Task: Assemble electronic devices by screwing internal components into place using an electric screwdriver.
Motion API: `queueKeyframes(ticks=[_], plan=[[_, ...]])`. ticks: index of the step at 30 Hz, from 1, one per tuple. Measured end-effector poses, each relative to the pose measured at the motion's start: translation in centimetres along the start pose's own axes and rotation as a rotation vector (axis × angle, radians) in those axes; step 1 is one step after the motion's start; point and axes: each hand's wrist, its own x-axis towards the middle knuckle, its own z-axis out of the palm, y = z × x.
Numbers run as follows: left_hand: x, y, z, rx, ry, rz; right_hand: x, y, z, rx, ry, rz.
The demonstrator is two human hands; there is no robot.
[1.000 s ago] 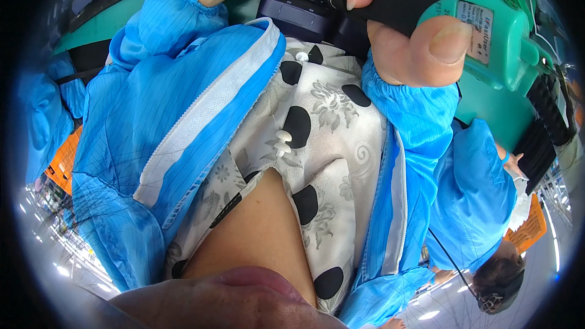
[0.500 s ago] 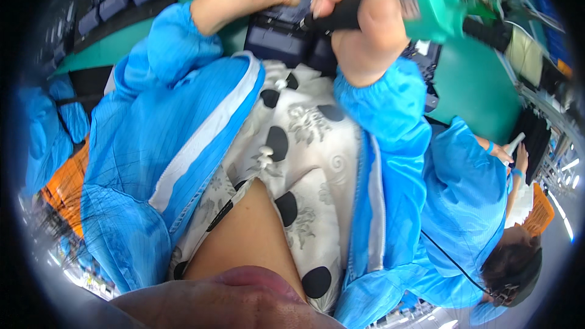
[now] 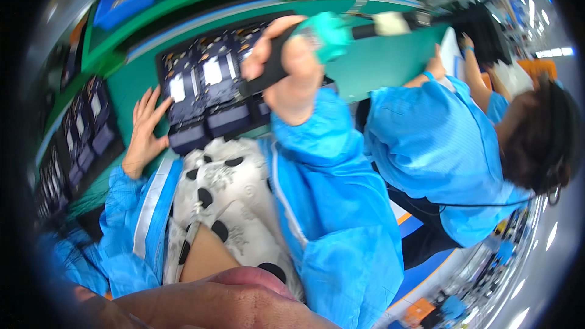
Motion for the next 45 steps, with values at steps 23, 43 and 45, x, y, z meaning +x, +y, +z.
queueKeyframes(ticks=[23, 43, 45], plan=[[18.9, 12.4, 7.9, -0.250, 0.100, 0.285, -2.3, -2.2, 0.5, -0.166, 0.032, 0.130], [12.6, 3.6, 6.2, -0.482, 0.198, 0.376, -3.0, 3.4, 3.2, -0.359, -0.059, 0.263], [11.9, 5.0, 4.7, -0.455, 0.200, 0.457, -3.5, 3.3, 4.3, -0.443, -0.004, 0.146]])
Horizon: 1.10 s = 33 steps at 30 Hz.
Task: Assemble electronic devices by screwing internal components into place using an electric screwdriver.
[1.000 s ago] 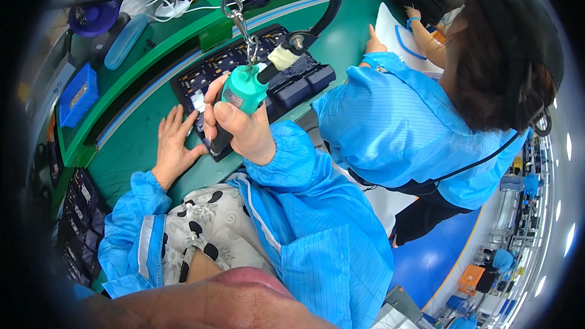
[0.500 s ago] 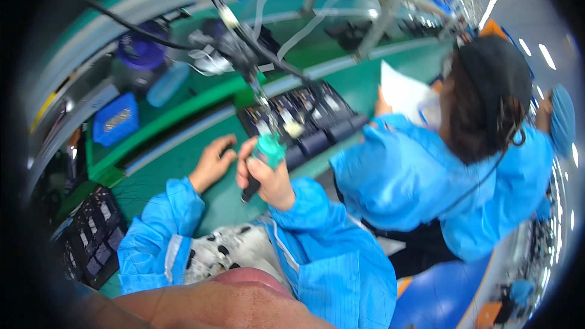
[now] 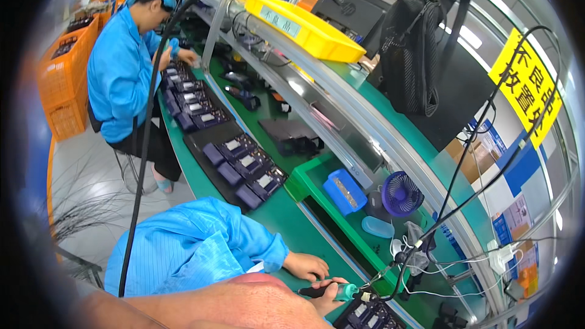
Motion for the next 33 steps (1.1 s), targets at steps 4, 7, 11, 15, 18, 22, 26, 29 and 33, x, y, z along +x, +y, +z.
queueKeyframes(ticks=[4, 7, 11, 15, 18, 22, 26, 29, 33], plan=[[0.0, 1.6, -0.9, 0.062, -0.016, -0.150, 0.6, -0.9, 0.3, 0.017, -0.050, -0.034], [-0.3, 0.4, -1.6, 0.065, -0.053, -0.106, 0.9, -0.7, 0.7, 0.009, -0.157, 0.052], [-0.7, -1.3, -1.0, 0.102, -0.033, -0.033, 0.2, 3.1, -0.2, 0.101, -0.073, -0.146], [-1.6, -1.3, -0.9, 0.202, -0.073, -0.083, -0.5, 2.1, 0.4, 0.078, 0.009, -0.151], [-2.2, -0.8, -0.7, 0.221, -0.070, -0.104, -1.1, 1.7, 0.2, 0.075, 0.038, -0.197], [-3.9, -0.1, -0.8, 0.296, 0.051, -0.037, -1.0, 1.3, 0.3, 0.011, 0.074, -0.241], [-7.0, 2.0, -1.4, 0.414, 0.005, -0.152, -1.2, 1.6, 0.6, -0.045, 0.094, -0.263], [-10.6, 5.1, -2.0, 0.260, -0.022, -0.243, -1.1, 1.4, 0.8, -0.053, 0.082, -0.245], [-20.7, 12.2, -4.6, -1.071, 0.108, -0.400, -0.9, 1.1, 0.1, -0.007, 0.104, -0.149]])
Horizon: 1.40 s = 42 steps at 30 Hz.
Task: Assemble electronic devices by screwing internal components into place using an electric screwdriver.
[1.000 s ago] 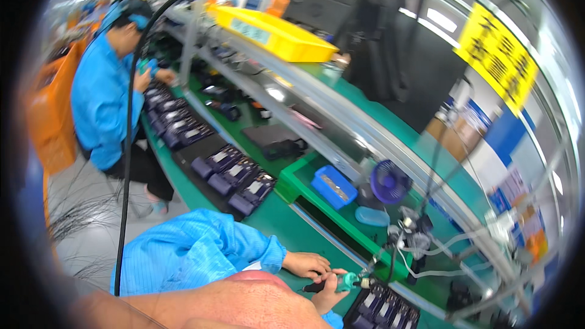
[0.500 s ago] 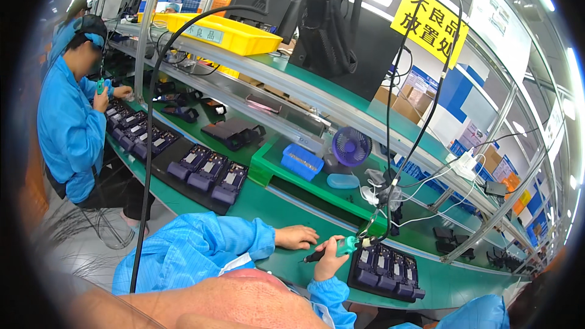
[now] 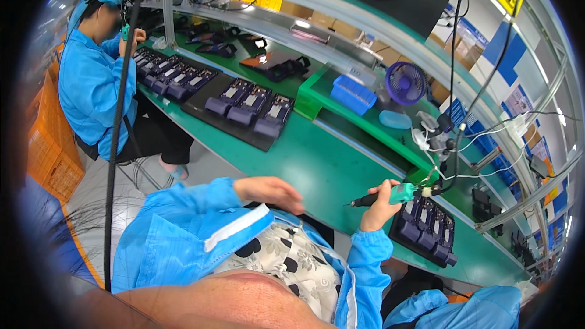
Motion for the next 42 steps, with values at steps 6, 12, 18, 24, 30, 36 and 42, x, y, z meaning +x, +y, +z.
queueKeyframes(ticks=[6, 12, 18, 24, 30, 36, 42], plan=[[-21.4, -24.1, -13.2, -0.469, 0.964, -0.254, -2.2, -2.5, -2.3, -0.238, -0.066, 0.063], [-30.8, -33.4, -8.3, 0.027, 1.216, -1.141, -5.9, -2.6, -12.3, -0.846, -0.907, 0.819], [-30.8, -32.6, -6.2, 0.106, 1.110, -1.177, -12.6, 3.3, -18.0, -0.696, -0.678, 1.248], [-27.1, -30.9, -9.5, 0.261, 1.054, -1.081, -7.6, -2.7, -24.0, -1.184, -0.577, 0.710], [-24.1, -29.7, -11.0, 0.335, 0.993, -1.093, 4.2, -13.9, -37.1, -2.028, -0.086, -0.348], [-22.5, -29.3, -10.1, 0.333, 0.917, -1.239, 9.0, -10.8, -36.6, -2.070, -0.217, -0.947], [-19.5, -26.0, -8.2, 0.282, 0.894, -1.336, 2.2, -1.4, -23.2, -2.408, -1.259, -1.065]])
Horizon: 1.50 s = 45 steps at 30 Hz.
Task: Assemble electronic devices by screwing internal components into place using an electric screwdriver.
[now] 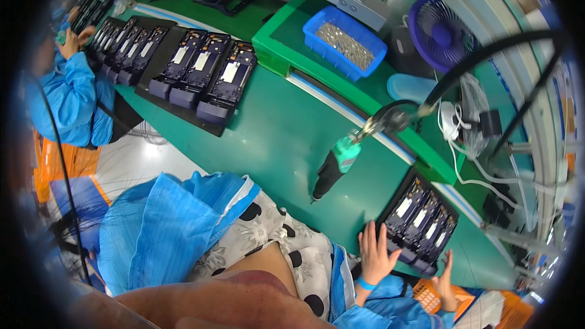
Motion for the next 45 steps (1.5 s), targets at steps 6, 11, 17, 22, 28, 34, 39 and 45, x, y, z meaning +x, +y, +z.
queueKeyframes(ticks=[6, 11, 17, 22, 28, 34, 39, 45], plan=[[-3.2, 3.2, -3.0, -0.085, 0.095, 0.009, 1.8, 0.9, -2.0, -1.340, -0.237, -0.421], [-3.4, 3.3, -3.2, -0.152, 0.187, 0.041, -4.2, -0.1, 5.3, -1.002, -0.326, -0.412], [-2.0, 0.3, -2.1, -0.165, 0.203, 0.103, -11.4, 0.9, 11.7, 0.477, -0.261, 0.654], [-0.5, -5.5, -0.8, -0.076, 0.057, 0.116, -11.4, 2.8, 13.0, 0.355, -0.532, 0.649], [1.2, -7.9, -10.2, -0.507, 0.607, 0.233, -12.3, -0.3, 14.1, 0.323, -0.522, 0.636], [-13.3, 1.1, -23.7, -0.602, 1.645, 0.838, -2.6, -2.3, 6.5, 0.882, -0.320, 0.657], [-17.0, 8.7, -30.7, 0.064, 1.898, 0.828, 13.1, -1.4, -9.5, 2.045, 0.416, 0.679], [-15.0, 13.6, -32.8, 0.157, 1.658, 0.314, 23.9, -2.8, -12.9, 2.547, 0.318, 0.566]])
